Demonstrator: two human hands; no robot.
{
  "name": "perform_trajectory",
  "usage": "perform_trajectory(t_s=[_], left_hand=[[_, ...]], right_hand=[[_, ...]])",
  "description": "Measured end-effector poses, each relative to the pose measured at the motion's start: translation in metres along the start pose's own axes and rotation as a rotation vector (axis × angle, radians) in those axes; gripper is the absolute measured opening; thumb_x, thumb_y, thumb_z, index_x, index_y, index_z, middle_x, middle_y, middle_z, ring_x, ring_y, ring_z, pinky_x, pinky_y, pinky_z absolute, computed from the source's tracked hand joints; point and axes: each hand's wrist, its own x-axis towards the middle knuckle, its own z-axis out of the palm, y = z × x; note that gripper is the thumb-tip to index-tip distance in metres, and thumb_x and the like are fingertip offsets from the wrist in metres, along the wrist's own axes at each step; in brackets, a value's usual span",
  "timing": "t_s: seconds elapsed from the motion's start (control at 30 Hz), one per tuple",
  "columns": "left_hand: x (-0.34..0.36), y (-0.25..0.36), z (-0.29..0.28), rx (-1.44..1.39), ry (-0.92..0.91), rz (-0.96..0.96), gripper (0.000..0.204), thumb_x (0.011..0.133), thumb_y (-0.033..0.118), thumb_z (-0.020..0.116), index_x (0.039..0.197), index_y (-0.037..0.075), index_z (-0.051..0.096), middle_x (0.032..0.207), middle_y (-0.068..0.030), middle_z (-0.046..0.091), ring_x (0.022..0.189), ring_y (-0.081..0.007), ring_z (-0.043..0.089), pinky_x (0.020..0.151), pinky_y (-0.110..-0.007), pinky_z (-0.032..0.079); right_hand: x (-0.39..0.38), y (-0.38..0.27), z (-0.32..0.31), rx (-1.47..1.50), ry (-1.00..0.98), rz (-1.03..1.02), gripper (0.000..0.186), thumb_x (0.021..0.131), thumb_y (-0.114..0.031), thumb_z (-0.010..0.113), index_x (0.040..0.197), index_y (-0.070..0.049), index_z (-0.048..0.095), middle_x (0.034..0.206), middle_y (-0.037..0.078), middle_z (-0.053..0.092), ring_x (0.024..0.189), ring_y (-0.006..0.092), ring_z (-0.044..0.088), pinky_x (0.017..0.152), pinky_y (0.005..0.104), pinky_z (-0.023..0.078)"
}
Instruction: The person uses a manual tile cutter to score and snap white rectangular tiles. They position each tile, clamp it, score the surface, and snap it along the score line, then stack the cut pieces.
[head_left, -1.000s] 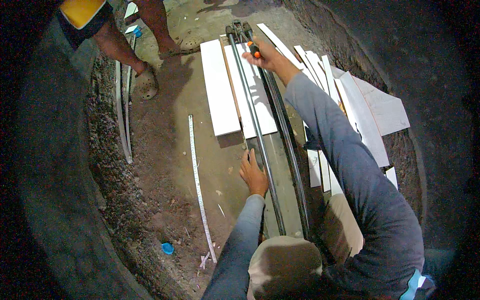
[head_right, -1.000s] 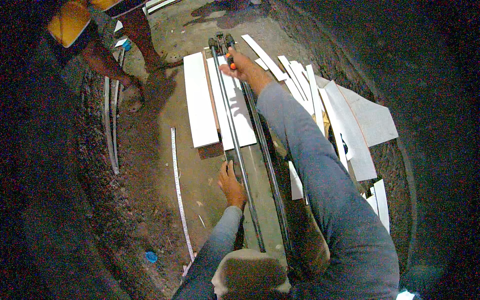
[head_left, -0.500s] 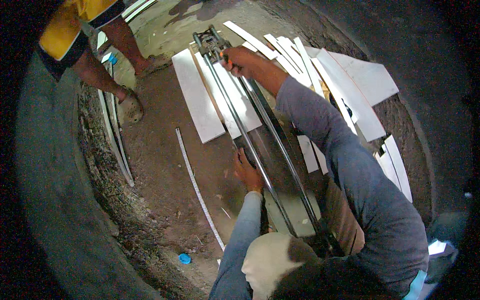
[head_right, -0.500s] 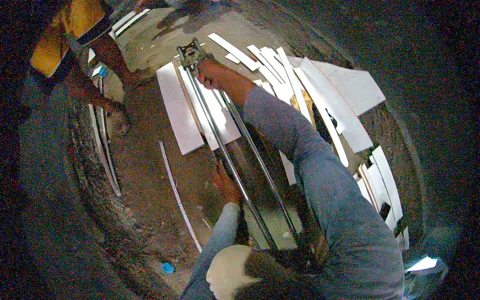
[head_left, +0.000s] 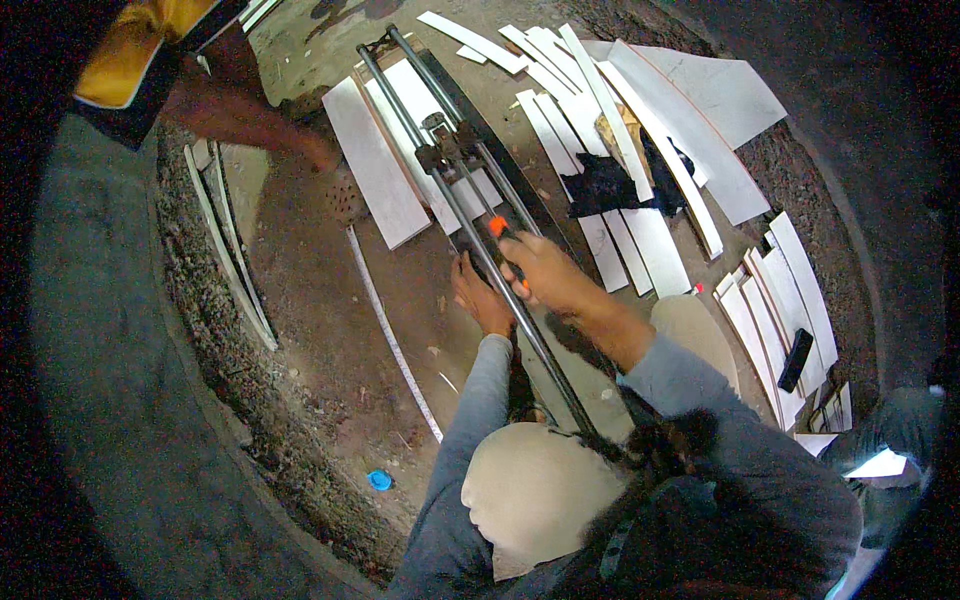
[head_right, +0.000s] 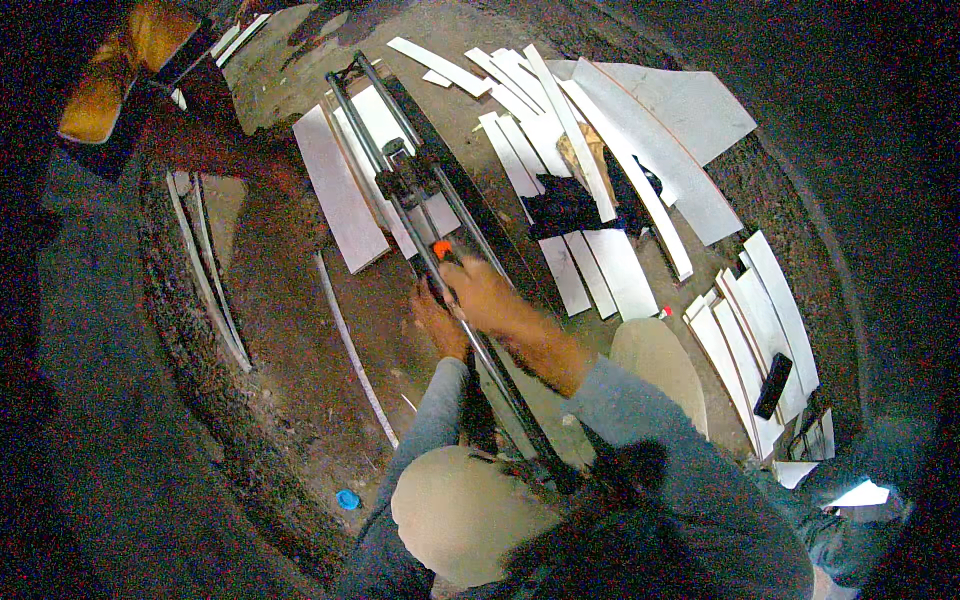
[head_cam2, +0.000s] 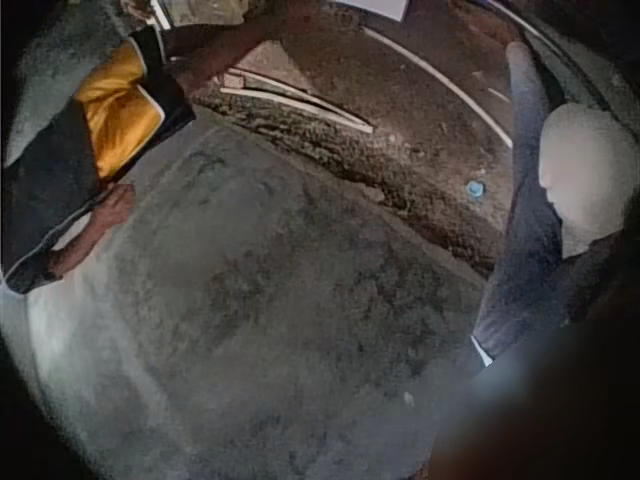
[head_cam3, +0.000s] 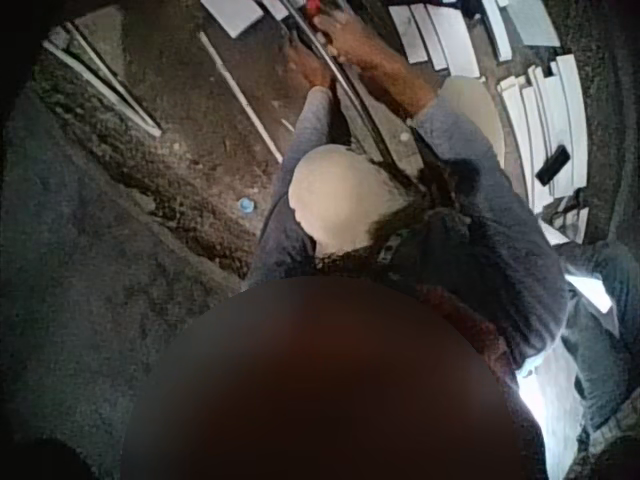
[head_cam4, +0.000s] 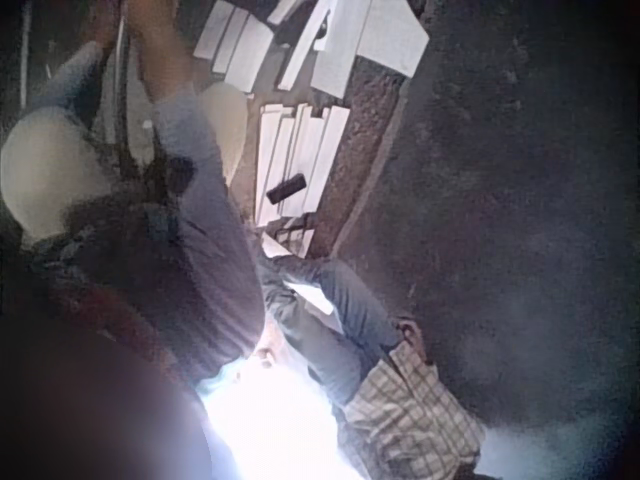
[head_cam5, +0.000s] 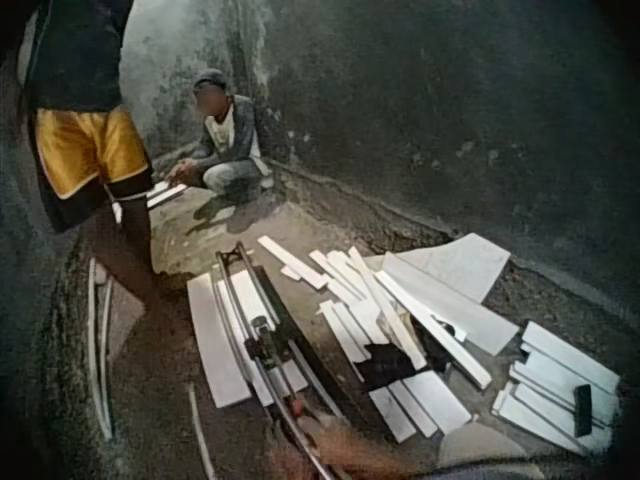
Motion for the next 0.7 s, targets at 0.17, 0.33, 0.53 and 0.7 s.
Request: perform_trajectory(t_s=[0.17,0.33,0.53,0.7], left_hand=[[-0.012,0.012,0.003,0.070,-0.028,-0.005,0.054,0.101,0.022,0.056,0.152,0.006,0.043,0.156,-0.0195,0.040,0.145,-0.0384,0.036,0.119,-0.050,0.025],[-0.020,-0.004,-0.014,0.026,0.017,0.022,0.052,0.102,0.019,0.056,0.151,0.006,0.044,0.156,-0.0190,0.040,0.145,-0.0376,0.036,0.117,-0.051,0.026],[-0.018,-0.018,-0.010,0.120,-0.062,-0.076,0.050,0.103,0.018,0.056,0.151,0.008,0.045,0.157,-0.0156,0.040,0.145,-0.0367,0.037,0.116,-0.055,0.027],[-0.015,-0.024,-0.004,0.042,0.018,-0.022,0.050,0.103,0.019,0.055,0.151,0.007,0.045,0.157,-0.0171,0.040,0.146,-0.0376,0.037,0.118,-0.055,0.026]], right_hand=[[-0.042,-0.002,-0.021,0.148,0.061,0.385,0.019,0.094,-0.016,0.066,0.106,-0.001,0.066,0.105,0.025,0.066,0.083,0.0380,0.068,0.071,0.0470,0.055],[-0.054,0.015,0.010,-0.125,0.087,0.153,0.022,0.102,-0.027,0.056,0.109,-0.006,0.061,0.087,0.006,0.059,0.060,0.0157,0.053,0.052,0.0309,0.042],[-0.063,0.049,0.011,-0.069,0.063,0.102,0.022,0.105,-0.032,0.052,0.108,-0.011,0.056,0.076,-0.003,0.054,0.049,0.0064,0.043,0.043,0.0250,0.033],[-0.076,0.061,0.007,-0.203,0.017,0.082,0.021,0.106,-0.031,0.050,0.108,-0.011,0.053,0.074,-0.003,0.053,0.049,0.0068,0.043,0.044,0.0252,0.033]])
